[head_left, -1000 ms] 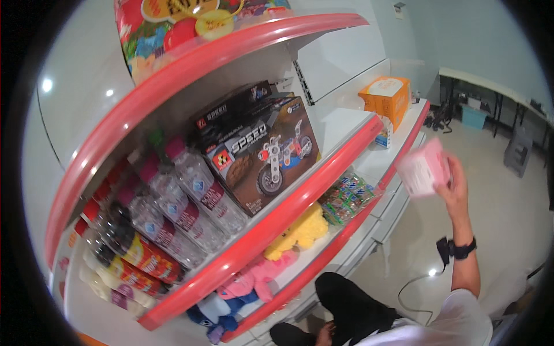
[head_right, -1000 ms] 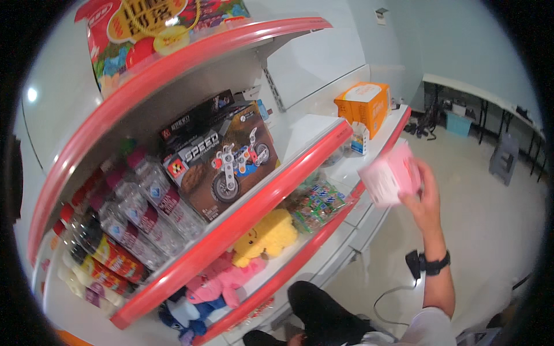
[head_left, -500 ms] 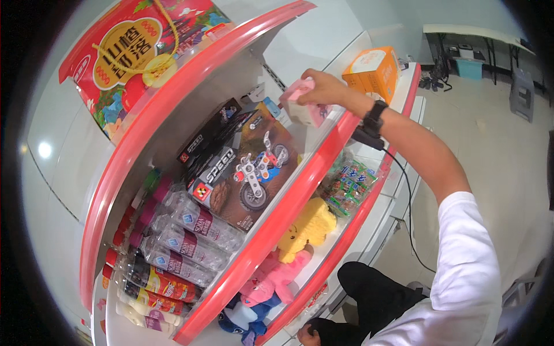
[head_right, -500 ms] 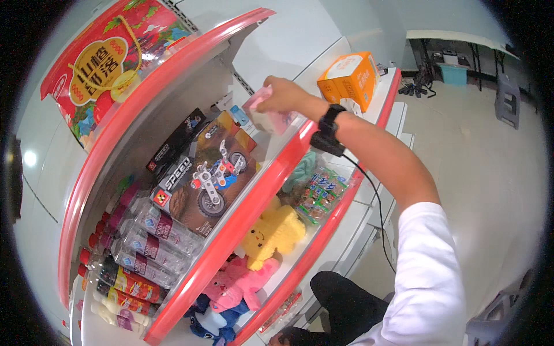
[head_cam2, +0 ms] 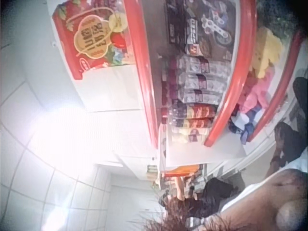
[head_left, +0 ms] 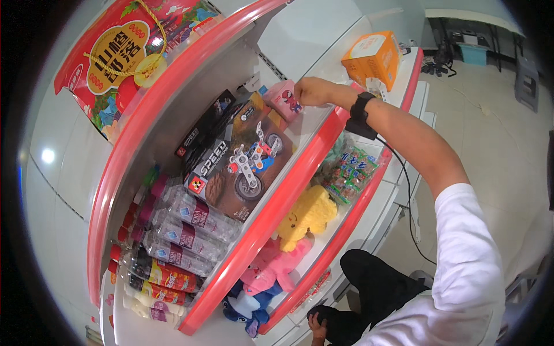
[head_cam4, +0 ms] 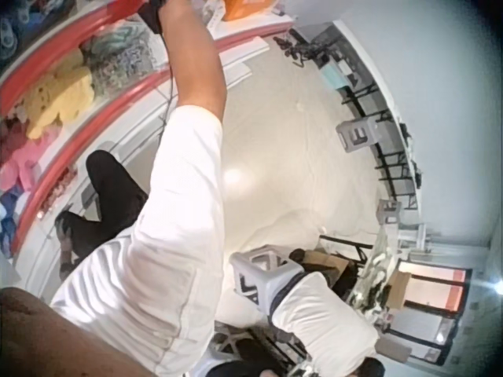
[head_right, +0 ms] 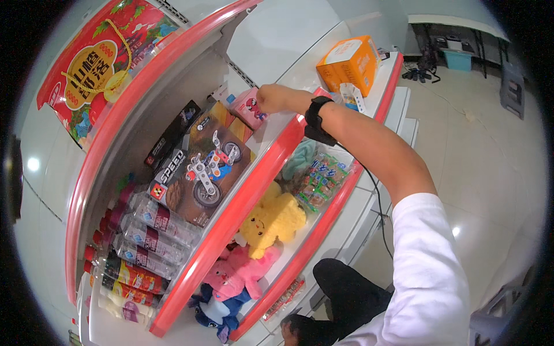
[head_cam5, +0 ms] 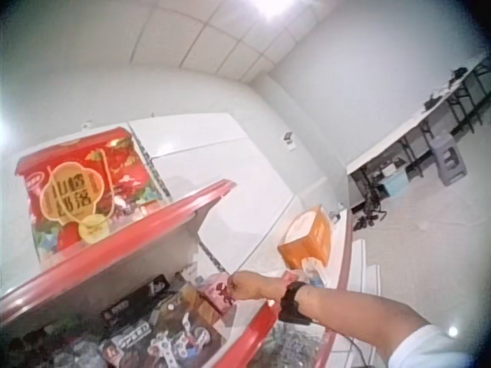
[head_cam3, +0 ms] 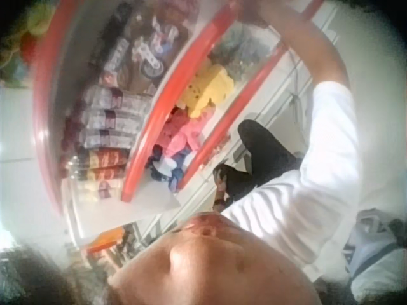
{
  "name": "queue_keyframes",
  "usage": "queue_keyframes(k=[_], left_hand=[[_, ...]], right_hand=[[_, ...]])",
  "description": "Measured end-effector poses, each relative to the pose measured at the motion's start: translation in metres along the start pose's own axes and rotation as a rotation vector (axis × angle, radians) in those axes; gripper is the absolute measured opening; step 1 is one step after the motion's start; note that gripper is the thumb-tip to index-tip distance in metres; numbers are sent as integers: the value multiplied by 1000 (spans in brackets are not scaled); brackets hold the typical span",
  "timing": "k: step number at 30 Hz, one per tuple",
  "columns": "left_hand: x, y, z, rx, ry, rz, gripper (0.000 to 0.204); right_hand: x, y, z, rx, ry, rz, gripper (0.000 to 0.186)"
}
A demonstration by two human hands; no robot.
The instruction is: Organizing and placing toy boxes and items onto supermarket shelves.
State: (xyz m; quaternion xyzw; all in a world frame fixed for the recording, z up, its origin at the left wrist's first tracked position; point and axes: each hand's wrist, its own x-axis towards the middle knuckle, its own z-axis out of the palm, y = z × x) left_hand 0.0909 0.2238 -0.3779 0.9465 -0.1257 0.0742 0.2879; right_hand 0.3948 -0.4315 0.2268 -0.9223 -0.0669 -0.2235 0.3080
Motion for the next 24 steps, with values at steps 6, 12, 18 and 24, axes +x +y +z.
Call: queue_keyframes(k=[6,12,18,24], left_hand=[[0,11,-2,-103,-30,-7,58],[2,23,2,-40,-104,-123,58],[40,69,-23,21,-305,-294,64],[61,109,-37,167,-374,-598,71]], right_hand=[[-8,11,-1,-74,-158,-338,50],[-69,-1,-5,82,-53,-481,45],[-202,-71,46,-131,556,-642,31],[-349,-47,189,136,-231,-528,27]])
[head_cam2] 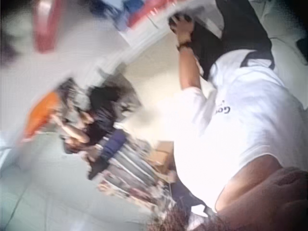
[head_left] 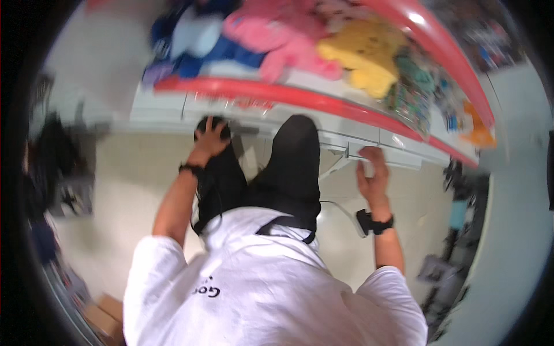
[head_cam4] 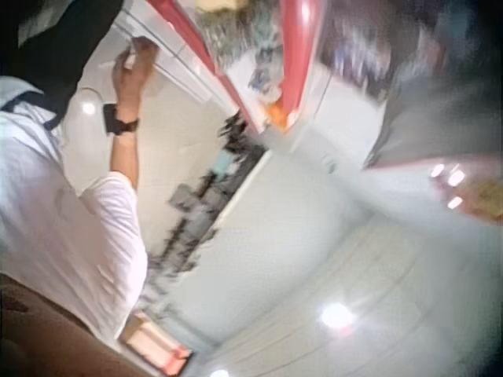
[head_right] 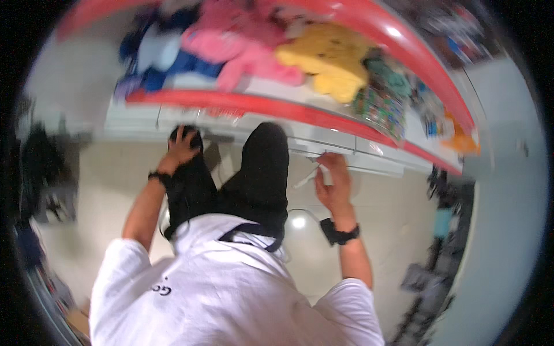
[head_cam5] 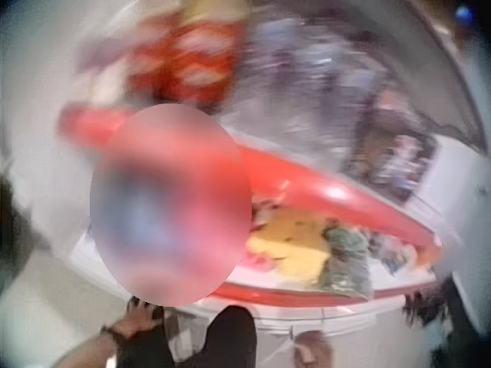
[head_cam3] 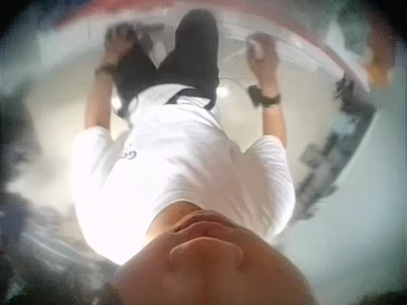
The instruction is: Organizing and placing toy boxes and items onto supermarket shelves.
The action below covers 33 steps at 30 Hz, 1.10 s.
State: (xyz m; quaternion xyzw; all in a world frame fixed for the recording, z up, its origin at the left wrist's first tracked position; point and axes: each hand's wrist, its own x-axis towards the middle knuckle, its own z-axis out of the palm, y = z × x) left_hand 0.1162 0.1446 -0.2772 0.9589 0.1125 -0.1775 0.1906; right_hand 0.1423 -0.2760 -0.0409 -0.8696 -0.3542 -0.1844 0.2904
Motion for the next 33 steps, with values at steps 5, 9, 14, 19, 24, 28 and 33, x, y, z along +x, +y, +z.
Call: queue_keyframes(k=[5,9,14,19,24,28,33], left_hand=[[-15,3,2,-122,7,-186,71],[-13,14,7,39,76,-195,73],[-41,13,19,-199,289,-142,44],[-83,-4,-68,-256,-103,-316,59],[-61,-28,-97,-220,-147,-218,27],[-29,-75,-59,-599,-392,-50,33],[-31,-84,-37,-886,-302,-136,44]], right_hand=[[-35,84,135,48,-312,73,49],[0,158,175,-304,-236,-14,69],[54,173,209,-643,-357,40,85],[95,169,259,-529,-361,354,100],[136,198,286,-590,322,-360,76],[131,142,312,-573,-56,47,55],[126,140,312,-408,-561,404,91]])
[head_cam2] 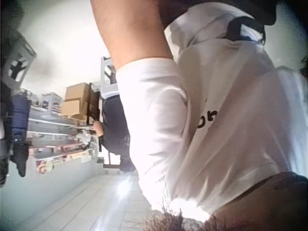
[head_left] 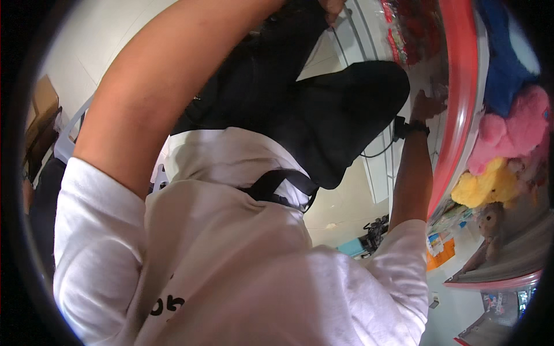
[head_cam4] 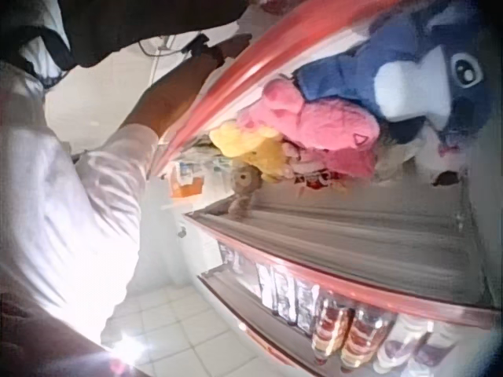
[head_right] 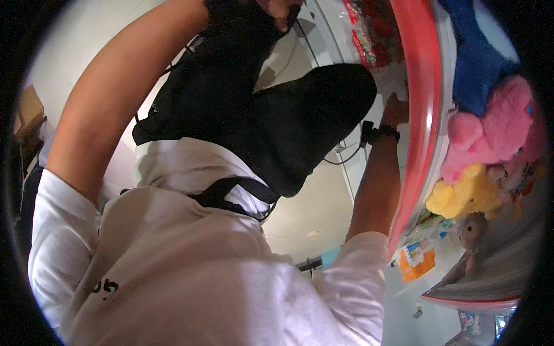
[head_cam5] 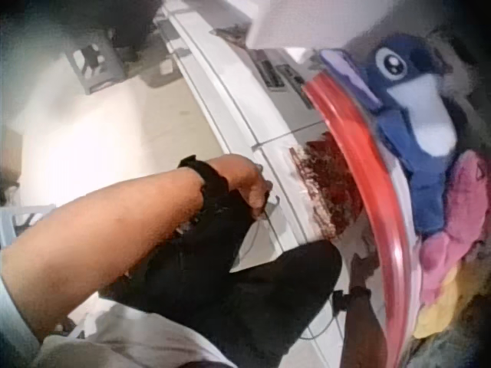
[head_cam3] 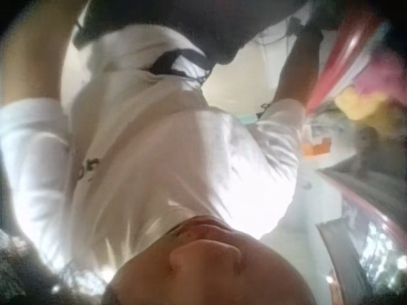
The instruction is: Organizing and placing toy boxes and items onto supermarket shelves.
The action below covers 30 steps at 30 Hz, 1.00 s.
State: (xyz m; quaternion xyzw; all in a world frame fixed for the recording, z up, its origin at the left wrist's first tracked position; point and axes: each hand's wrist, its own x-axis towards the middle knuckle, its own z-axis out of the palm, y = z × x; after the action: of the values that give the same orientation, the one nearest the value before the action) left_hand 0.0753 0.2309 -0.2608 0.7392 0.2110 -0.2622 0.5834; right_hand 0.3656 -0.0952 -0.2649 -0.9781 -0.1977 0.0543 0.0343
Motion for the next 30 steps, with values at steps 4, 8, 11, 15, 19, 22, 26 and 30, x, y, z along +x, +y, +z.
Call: queue_keyframes(k=[4,8,11,15,19,22,26,30], left_hand=[[2,52,10,246,108,-8,64],[1,72,13,590,-2,-210,81],[6,39,9,601,10,-121,86],[13,46,12,604,-4,-89,88],[11,20,3,582,-22,32,86],[10,57,23,560,60,-160,85],[8,27,14,351,36,-74,85],[16,-5,14,136,110,34,81]], right_hand=[[93,133,67,-70,551,-273,71],[58,91,7,1,471,-252,71],[50,75,9,37,465,-251,71],[53,78,8,38,468,-250,71],[45,52,20,83,452,-273,71],[35,84,15,36,484,-273,72],[11,84,14,58,497,-300,72],[-9,86,9,67,499,-313,72]])
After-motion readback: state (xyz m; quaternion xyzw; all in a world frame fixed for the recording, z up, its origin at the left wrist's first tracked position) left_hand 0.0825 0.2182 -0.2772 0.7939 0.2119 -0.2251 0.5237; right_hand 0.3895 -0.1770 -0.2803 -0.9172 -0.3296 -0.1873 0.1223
